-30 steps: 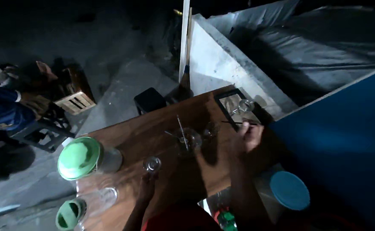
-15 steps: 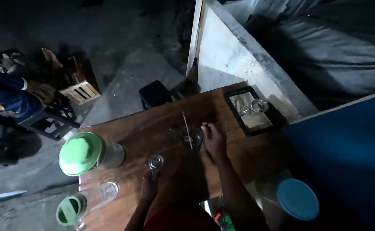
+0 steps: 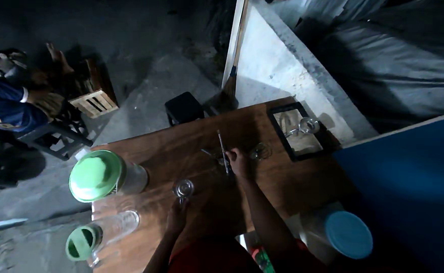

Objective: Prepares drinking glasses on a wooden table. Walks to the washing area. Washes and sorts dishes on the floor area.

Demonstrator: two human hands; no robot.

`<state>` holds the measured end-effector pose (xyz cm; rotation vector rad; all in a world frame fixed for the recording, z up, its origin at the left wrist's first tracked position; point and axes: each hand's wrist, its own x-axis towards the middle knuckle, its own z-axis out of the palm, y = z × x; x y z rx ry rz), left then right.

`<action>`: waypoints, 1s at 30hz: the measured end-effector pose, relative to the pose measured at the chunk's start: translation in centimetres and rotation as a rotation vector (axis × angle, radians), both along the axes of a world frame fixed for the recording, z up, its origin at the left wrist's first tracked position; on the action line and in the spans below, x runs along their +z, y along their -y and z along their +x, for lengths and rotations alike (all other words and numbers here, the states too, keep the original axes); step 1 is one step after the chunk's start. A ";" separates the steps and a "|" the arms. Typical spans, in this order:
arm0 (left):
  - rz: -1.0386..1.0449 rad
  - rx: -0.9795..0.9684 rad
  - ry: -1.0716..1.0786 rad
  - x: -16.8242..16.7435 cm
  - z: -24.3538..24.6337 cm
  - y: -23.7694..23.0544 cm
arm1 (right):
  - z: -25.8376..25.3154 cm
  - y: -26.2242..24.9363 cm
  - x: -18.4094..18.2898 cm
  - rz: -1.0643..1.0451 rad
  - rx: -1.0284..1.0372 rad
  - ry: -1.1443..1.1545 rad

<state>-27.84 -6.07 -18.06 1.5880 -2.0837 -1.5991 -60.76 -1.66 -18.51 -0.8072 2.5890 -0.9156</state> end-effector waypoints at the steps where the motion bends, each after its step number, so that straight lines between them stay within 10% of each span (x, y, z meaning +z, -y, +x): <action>1: 0.012 0.005 -0.006 0.0 0.0 0.0 | 0.4 -1.0 -0.1 0.011 -0.012 -0.007; 9: 0.357 0.052 -0.277 -0.1 -0.4 -0.2 | 4.3 -7.5 -1.8 0.040 -0.393 0.266; 14: 0.672 0.076 -0.407 0.7 -1.9 -0.5 | 3.2 -8.3 -3.0 -0.084 -0.289 0.640; 30: 0.552 0.389 -0.719 3.6 -1.4 -1.5 | 10.2 -12.6 5.7 -0.170 0.126 0.445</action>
